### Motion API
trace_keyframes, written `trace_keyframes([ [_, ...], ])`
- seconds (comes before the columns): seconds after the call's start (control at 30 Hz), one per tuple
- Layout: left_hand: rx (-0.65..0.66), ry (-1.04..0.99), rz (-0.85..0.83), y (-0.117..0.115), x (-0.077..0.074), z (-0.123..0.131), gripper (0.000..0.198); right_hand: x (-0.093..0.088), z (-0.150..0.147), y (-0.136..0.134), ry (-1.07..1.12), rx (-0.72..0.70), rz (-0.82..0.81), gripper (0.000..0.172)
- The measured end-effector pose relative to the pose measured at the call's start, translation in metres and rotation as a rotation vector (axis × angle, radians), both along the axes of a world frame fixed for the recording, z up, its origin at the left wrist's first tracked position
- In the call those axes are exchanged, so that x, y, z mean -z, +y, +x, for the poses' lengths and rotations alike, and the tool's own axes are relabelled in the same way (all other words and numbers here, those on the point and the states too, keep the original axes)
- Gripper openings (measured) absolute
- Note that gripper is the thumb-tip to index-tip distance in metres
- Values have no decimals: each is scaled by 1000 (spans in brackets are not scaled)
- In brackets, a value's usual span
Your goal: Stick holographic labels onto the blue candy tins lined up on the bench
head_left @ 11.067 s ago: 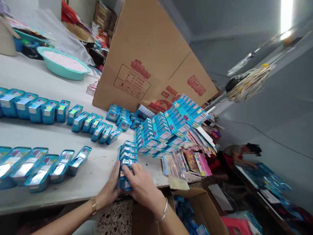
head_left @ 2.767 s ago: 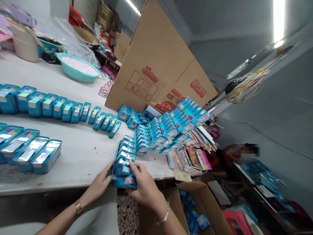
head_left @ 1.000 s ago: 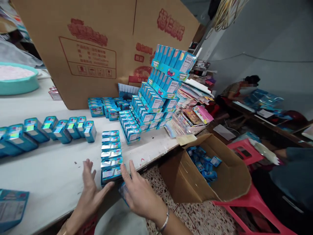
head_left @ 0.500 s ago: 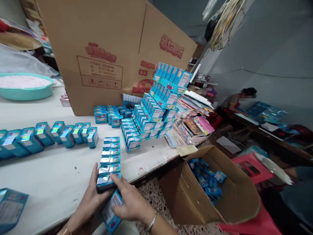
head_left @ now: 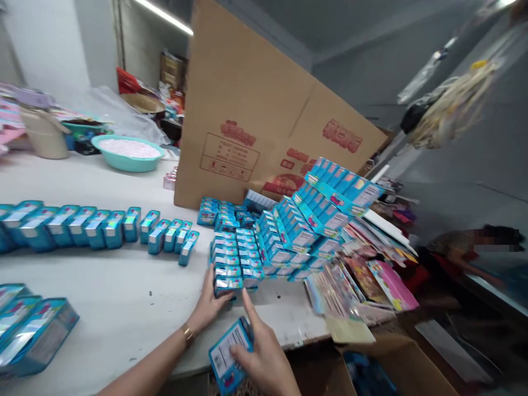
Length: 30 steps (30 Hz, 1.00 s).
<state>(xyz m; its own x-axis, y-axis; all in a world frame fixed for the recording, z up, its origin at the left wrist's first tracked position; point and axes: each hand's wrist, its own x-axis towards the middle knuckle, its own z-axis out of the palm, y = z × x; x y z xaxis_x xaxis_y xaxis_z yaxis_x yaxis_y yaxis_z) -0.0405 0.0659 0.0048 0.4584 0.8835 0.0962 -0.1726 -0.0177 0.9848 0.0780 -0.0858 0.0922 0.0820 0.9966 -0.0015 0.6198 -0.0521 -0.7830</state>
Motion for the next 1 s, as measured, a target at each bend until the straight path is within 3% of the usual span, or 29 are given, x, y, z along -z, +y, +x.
trace_keyframes([
  [0.13, 20, -18, -52, 21, -2, -32, 128, 8, 0, 2, -44, -119, 110, 94],
  [0.23, -107, -16, -100, 5, -14, -91, 95, 18, -13, 25, -157, -255, 199, 87],
  [0.3, -305, 8, -63, -23, -26, -140, 64, 23, -35, 47, -261, -388, 234, 90],
  [0.33, -496, 71, 33, -39, -31, -164, 55, 24, -51, 58, -324, -475, 249, 94],
  [0.4, -830, 211, 221, -69, -38, -210, 57, 21, -90, 82, -467, -658, 291, 97],
  [0.47, -1040, 313, 293, -86, -37, -251, 66, 12, -133, 105, -615, -854, 348, 93],
  [0.53, -1182, 331, 269, -87, -33, -290, 72, 0, -172, 127, -730, -1040, 444, 81],
  [0.6, -1312, 302, 241, -72, -31, -335, 77, -8, -199, 145, -795, -1156, 572, 66],
  [0.7, -1487, 406, 239, -36, -49, -419, 80, -1, -217, 166, -764, -1152, 792, 55],
  [0.77, -1537, 692, 225, -10, -73, -479, 75, 17, -218, 175, -691, -1054, 925, 60],
  [0.8, -1495, 897, 260, 2, -85, -506, 74, 26, -216, 178, -652, -987, 974, 64],
  [0.87, -1395, 1024, 301, 26, -105, -550, 67, 44, -210, 179, -587, -845, 990, 69],
  [0.93, -1232, 1086, 329, 48, -112, -577, 57, 54, -204, 174, -530, -728, 911, 72],
  [1.0, -1080, 1121, 341, 65, -106, -592, 51, 57, -198, 166, -482, -624, 799, 74],
])
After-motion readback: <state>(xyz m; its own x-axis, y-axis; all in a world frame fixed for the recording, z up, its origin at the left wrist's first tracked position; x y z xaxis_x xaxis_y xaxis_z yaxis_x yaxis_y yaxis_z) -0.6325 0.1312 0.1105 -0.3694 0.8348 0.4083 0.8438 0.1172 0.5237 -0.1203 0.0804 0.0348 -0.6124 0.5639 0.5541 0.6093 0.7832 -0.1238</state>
